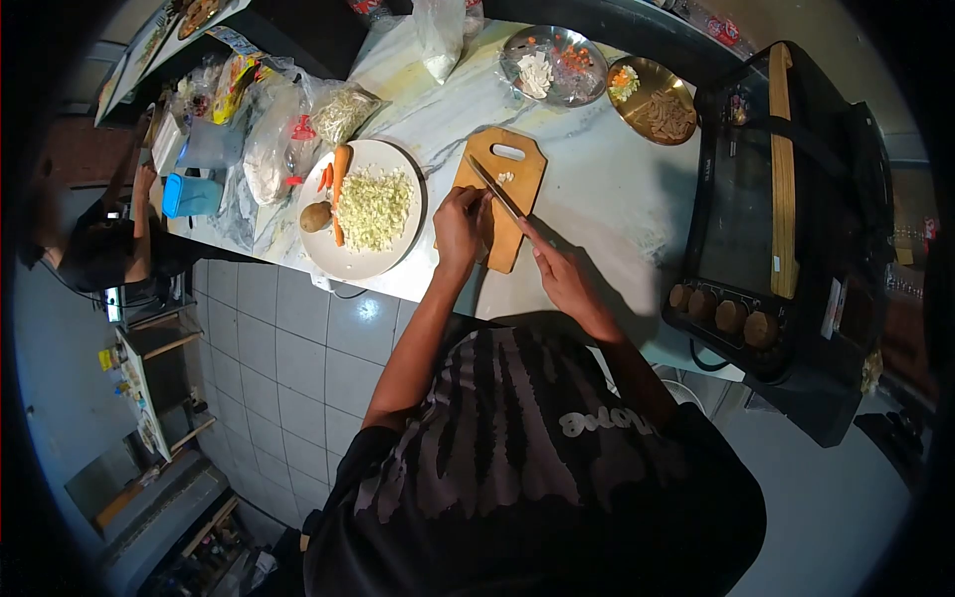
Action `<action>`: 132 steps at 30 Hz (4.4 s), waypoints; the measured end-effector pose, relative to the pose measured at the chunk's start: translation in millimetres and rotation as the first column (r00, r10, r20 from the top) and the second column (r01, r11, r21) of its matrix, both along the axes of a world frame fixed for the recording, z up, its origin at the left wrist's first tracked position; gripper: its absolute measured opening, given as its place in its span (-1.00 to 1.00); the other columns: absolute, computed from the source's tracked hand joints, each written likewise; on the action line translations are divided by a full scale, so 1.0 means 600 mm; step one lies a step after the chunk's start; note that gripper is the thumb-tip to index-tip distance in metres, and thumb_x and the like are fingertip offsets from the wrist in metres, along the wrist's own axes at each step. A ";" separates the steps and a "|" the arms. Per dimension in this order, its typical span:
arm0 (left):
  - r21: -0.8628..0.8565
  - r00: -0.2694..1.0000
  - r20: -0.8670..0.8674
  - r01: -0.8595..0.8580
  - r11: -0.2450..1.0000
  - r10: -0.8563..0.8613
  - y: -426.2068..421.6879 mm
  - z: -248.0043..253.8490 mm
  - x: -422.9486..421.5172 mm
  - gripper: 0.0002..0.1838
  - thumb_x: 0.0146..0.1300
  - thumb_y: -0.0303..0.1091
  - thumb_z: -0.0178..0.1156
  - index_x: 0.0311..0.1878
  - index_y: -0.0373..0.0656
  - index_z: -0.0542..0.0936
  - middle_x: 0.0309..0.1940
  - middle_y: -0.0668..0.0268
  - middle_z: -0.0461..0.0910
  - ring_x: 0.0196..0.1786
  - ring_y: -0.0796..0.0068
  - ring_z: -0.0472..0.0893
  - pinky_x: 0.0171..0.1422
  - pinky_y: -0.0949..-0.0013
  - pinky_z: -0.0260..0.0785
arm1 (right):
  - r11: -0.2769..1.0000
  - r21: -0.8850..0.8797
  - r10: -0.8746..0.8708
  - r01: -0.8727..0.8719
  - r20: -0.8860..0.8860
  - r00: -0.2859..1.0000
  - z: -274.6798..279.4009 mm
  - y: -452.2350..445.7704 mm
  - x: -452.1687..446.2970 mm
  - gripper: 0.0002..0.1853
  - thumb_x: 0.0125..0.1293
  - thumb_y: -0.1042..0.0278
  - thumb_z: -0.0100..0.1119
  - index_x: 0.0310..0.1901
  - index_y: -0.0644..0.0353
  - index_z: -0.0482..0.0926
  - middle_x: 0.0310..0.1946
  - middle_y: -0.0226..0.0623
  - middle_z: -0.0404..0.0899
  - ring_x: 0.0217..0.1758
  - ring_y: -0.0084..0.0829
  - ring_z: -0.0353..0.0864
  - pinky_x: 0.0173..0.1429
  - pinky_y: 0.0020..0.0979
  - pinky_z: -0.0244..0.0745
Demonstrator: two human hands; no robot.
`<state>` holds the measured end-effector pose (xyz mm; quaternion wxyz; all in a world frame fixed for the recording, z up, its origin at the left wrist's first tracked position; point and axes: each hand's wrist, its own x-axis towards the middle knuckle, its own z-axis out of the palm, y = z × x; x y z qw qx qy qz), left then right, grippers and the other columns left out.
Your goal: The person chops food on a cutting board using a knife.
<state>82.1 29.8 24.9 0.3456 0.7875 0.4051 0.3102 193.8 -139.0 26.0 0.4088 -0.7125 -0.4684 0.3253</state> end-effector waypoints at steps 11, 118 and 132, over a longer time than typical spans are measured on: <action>-0.150 0.999 -0.034 -0.018 0.989 0.013 0.009 0.008 -0.003 -0.85 0.26 -0.39 0.40 -0.18 -0.26 0.76 -0.31 0.06 0.69 -0.29 0.07 0.70 -0.16 0.22 0.50 | 0.972 -0.231 0.091 -0.046 0.188 0.978 0.018 0.002 0.018 -0.34 0.52 0.42 -0.02 0.58 -0.32 0.16 -0.36 0.13 0.60 -0.37 0.22 0.57 -0.27 0.04 0.47; 0.221 1.000 -0.025 -0.010 0.975 0.016 0.134 0.047 -0.255 -0.70 0.29 -0.45 0.27 0.09 -0.16 0.71 0.01 -0.01 0.66 0.03 0.01 0.67 0.15 0.12 0.52 | 0.939 -0.280 0.223 -0.201 0.051 0.973 0.126 0.163 -0.118 -0.57 0.56 0.33 -0.03 0.40 -0.07 0.48 -0.18 0.07 0.66 -0.17 -0.13 0.71 -0.02 -0.23 0.53; 0.299 0.999 0.018 0.041 0.953 -0.049 0.192 0.019 -0.272 -0.80 0.23 -0.29 0.40 -0.13 -0.13 0.78 -0.19 0.23 0.69 0.00 0.13 0.56 0.11 0.10 0.45 | 0.994 -0.057 0.097 -0.092 0.086 0.992 0.094 0.174 -0.187 -0.57 0.56 0.29 0.04 0.41 0.04 0.45 0.25 0.05 0.57 0.37 -0.04 0.53 0.36 -0.24 0.44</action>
